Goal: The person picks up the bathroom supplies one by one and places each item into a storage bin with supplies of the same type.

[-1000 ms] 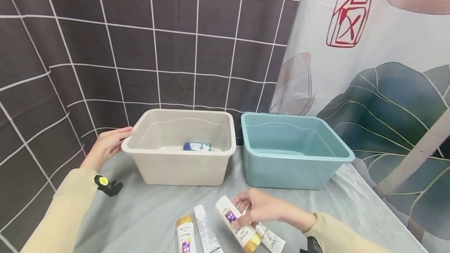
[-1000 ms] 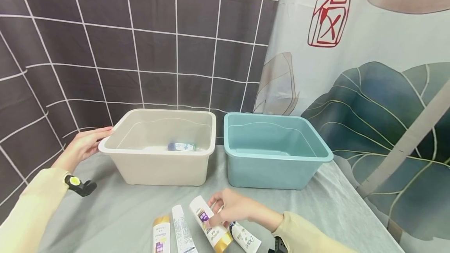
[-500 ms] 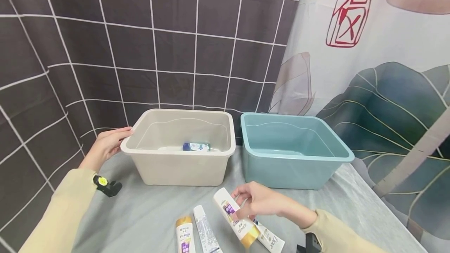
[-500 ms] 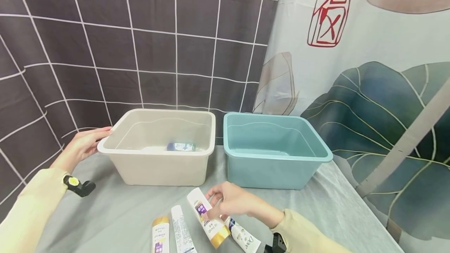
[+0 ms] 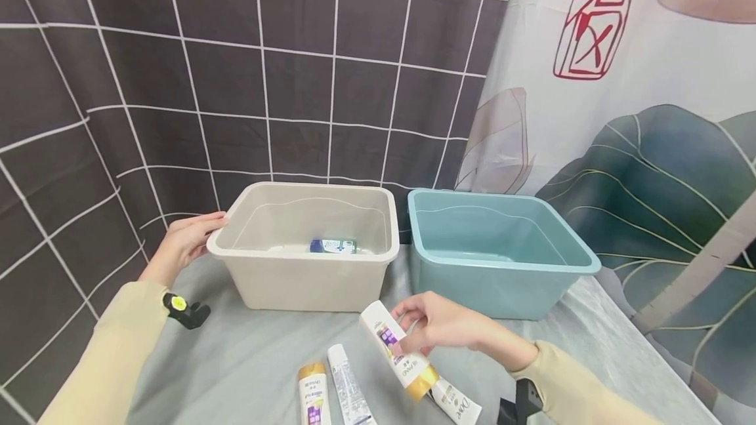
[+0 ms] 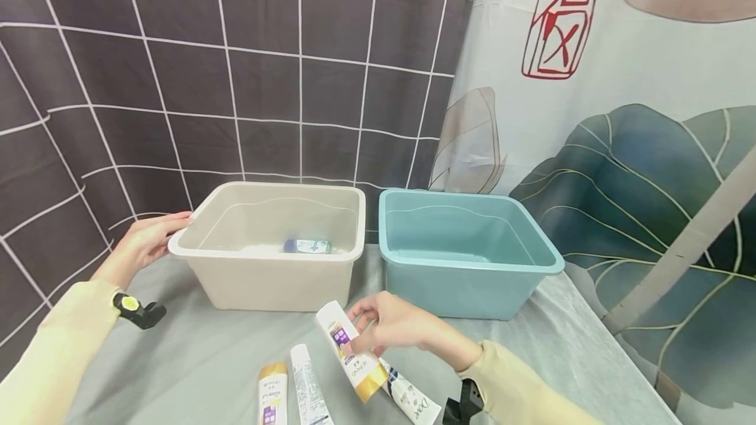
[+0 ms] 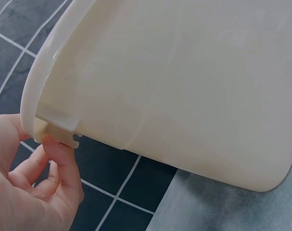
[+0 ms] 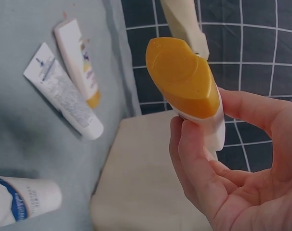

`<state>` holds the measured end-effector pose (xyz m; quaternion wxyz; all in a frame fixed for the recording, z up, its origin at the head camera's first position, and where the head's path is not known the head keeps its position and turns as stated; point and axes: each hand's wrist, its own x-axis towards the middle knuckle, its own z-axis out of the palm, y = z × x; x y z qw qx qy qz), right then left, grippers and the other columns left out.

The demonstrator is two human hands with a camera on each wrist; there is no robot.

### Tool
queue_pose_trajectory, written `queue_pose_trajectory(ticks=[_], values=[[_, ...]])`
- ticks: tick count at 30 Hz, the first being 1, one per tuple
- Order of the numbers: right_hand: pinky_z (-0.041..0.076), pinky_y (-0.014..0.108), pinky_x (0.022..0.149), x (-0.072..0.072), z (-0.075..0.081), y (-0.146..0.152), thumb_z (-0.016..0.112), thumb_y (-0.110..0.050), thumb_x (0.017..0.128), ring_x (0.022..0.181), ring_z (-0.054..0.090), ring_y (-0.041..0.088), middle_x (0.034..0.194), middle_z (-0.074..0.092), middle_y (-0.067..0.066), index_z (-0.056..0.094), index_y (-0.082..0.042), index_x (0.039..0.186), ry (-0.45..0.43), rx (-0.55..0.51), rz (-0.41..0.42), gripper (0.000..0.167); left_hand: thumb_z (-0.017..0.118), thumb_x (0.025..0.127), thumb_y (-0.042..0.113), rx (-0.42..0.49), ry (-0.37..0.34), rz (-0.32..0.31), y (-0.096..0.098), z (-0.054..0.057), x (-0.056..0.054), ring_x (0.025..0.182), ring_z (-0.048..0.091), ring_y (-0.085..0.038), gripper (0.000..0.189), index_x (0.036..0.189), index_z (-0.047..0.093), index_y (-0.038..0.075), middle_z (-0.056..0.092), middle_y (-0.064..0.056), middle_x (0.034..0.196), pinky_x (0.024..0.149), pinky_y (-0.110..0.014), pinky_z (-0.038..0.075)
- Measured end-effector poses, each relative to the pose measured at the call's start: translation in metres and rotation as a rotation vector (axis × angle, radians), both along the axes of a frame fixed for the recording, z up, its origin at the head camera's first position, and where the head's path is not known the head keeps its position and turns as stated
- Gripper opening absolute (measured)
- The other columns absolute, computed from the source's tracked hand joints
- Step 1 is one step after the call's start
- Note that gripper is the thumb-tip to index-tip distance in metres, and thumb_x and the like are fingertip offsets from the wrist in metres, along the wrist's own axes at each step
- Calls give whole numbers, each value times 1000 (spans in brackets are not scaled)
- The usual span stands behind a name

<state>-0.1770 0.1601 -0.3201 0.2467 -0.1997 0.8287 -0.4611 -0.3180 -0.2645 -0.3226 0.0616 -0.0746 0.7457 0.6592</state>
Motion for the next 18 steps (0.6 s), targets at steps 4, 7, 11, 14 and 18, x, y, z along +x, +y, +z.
queue_pose_trajectory(ticks=[4,7,11,14,18], values=[[52,24,59,-4,6,-2,74,-11,74,70,62,11,85,64,2,61,0,108,9,2,4,38,67,90,25,-14,-1,0,-1,0,0,70,60,9,69,147,35,2,60,26,69,67,-14,54],[52,24,61,-6,12,-4,74,-11,74,72,63,12,85,65,2,61,0,109,20,1,7,39,68,89,25,-9,-3,7,-2,0,0,70,60,9,67,146,38,4,60,26,69,67,-15,54],[53,25,65,-8,18,-4,74,-11,73,74,64,14,86,65,2,61,-1,109,43,1,14,40,68,89,25,12,0,8,-3,-1,0,70,61,8,44,130,55,16,61,25,69,67,-15,54],[54,26,68,-9,21,-4,74,-10,73,75,65,14,87,66,2,60,-1,111,56,0,17,42,69,89,23,38,5,3,-3,-2,0,71,61,8,21,109,63,24,62,25,70,67,-16,54],[54,25,69,-12,25,-4,74,-10,73,76,65,13,88,67,2,60,0,112,66,0,18,43,67,90,23,22,14,-17,-2,-2,-2,71,61,9,43,131,56,18,62,26,71,67,-14,54]])
